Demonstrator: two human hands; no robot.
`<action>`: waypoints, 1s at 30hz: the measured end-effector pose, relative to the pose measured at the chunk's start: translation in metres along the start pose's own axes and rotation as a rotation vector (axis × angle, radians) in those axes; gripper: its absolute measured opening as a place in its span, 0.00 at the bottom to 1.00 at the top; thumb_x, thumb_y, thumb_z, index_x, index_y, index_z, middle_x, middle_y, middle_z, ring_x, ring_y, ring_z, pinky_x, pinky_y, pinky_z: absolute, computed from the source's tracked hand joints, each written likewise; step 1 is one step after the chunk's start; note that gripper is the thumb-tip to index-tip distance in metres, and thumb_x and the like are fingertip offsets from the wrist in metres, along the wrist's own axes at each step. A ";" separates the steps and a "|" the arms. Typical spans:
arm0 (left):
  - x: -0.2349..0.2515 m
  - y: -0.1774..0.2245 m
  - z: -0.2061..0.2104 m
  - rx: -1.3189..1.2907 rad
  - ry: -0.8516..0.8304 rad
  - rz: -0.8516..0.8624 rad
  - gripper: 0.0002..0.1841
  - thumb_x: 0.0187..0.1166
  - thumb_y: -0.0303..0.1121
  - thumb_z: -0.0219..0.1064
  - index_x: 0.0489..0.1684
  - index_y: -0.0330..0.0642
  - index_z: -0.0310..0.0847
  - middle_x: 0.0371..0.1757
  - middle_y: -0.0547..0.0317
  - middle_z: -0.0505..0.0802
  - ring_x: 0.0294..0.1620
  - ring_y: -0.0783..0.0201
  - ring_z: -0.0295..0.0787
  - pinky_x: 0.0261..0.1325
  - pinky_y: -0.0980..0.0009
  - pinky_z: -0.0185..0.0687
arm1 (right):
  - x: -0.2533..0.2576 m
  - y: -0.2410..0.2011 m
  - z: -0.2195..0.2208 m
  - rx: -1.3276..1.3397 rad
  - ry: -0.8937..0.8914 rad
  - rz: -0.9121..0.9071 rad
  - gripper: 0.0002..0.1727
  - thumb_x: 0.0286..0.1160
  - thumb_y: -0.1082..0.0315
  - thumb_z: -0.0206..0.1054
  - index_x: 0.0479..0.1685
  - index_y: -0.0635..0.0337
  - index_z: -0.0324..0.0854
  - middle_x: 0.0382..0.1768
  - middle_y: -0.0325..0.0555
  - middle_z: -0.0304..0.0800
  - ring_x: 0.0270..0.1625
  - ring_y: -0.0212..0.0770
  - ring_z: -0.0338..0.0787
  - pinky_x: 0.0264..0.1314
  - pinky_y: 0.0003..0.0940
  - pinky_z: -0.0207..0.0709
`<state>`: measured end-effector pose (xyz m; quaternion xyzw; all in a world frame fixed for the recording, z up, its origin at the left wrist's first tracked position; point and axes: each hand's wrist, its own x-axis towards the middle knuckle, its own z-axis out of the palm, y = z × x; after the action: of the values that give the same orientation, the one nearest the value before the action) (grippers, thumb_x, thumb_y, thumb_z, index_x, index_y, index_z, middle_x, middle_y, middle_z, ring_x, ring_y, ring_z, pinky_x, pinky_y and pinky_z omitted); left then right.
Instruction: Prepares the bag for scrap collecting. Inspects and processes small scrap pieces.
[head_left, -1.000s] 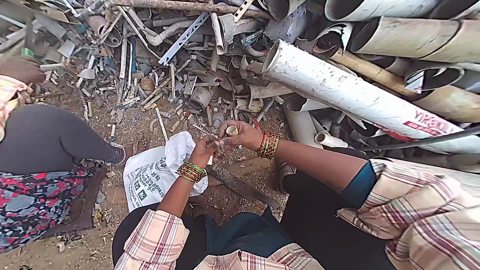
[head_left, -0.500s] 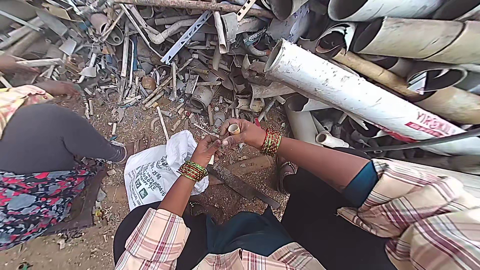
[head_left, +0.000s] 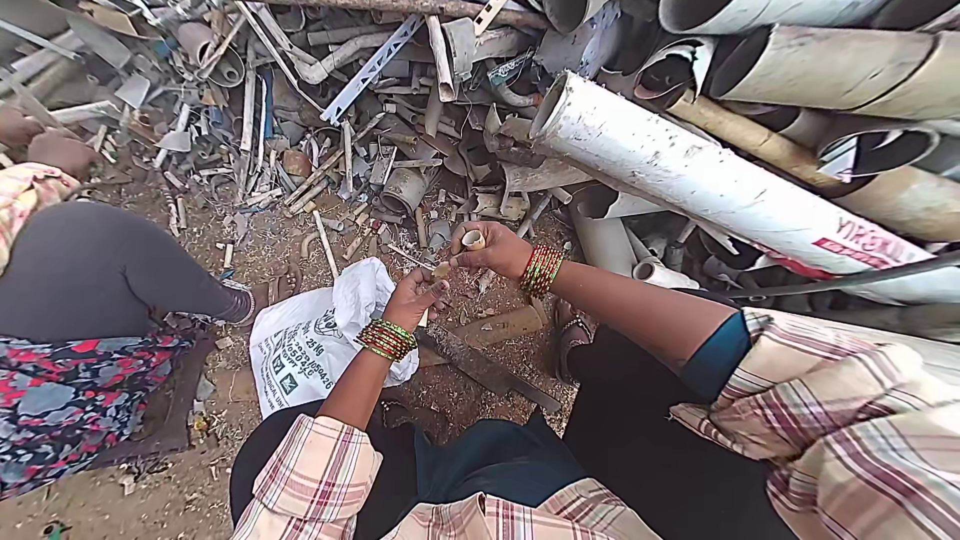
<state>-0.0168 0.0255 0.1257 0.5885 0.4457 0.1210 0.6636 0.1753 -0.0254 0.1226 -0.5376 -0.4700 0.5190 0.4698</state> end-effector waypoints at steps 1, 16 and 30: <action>0.001 0.000 -0.001 0.012 0.020 -0.006 0.03 0.86 0.24 0.60 0.49 0.34 0.74 0.36 0.59 0.85 0.26 0.76 0.80 0.29 0.82 0.75 | 0.001 0.001 -0.002 -0.038 -0.002 -0.002 0.08 0.68 0.82 0.71 0.38 0.62 0.80 0.31 0.35 0.86 0.26 0.23 0.82 0.30 0.19 0.78; 0.002 0.004 -0.005 0.220 0.192 -0.093 0.15 0.92 0.34 0.56 0.63 0.31 0.75 0.48 0.47 0.84 0.34 0.65 0.82 0.40 0.69 0.80 | 0.009 0.006 0.003 -0.717 -0.134 0.029 0.12 0.72 0.75 0.72 0.51 0.71 0.86 0.45 0.65 0.91 0.51 0.62 0.90 0.58 0.63 0.76; 0.002 -0.003 -0.004 0.300 0.174 0.020 0.12 0.89 0.30 0.61 0.61 0.31 0.77 0.49 0.43 0.86 0.39 0.60 0.85 0.44 0.64 0.82 | 0.001 0.000 0.016 -0.093 -0.047 0.214 0.29 0.71 0.85 0.61 0.74 0.67 0.65 0.52 0.53 0.83 0.47 0.38 0.85 0.52 0.35 0.81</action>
<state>-0.0197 0.0291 0.1226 0.6726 0.5086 0.1106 0.5260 0.1592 -0.0246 0.1220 -0.5935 -0.4444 0.5565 0.3750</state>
